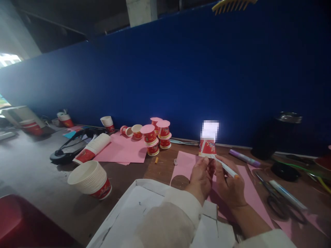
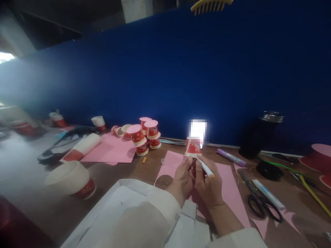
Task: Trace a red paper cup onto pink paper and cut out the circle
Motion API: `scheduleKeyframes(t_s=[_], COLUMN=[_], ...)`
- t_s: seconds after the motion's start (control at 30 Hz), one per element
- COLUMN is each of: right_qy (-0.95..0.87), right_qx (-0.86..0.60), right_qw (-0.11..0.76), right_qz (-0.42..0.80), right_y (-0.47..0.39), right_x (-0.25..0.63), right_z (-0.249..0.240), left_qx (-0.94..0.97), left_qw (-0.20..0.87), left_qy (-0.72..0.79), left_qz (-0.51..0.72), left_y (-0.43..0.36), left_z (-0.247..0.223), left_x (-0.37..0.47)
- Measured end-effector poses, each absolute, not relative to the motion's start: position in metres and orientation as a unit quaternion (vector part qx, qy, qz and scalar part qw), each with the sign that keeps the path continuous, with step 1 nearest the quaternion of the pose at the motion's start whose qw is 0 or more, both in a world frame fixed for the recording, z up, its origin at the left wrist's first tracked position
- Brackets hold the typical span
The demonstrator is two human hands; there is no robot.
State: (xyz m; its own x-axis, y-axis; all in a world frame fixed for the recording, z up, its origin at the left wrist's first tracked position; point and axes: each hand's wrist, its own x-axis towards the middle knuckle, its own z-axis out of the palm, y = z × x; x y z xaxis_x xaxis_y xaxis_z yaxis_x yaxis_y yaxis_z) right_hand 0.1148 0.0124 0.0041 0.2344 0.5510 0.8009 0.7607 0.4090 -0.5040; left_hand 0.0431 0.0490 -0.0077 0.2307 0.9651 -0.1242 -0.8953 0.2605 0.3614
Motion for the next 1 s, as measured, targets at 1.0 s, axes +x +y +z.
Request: scheduleKeyframes(t_s=[1.0], right_qy=[-0.652], right_qx=[-0.469], right_qw=[0.569], right_qz=[-0.177], right_y=[0.0157], right_x=[0.1168], right_z=[0.0016], left_qx=[0.224], left_qw=[0.743], left_qy=[0.245], left_qz=[0.582], left_y=[0.0461], left_z=[-0.0051], left_x=[0.0415])
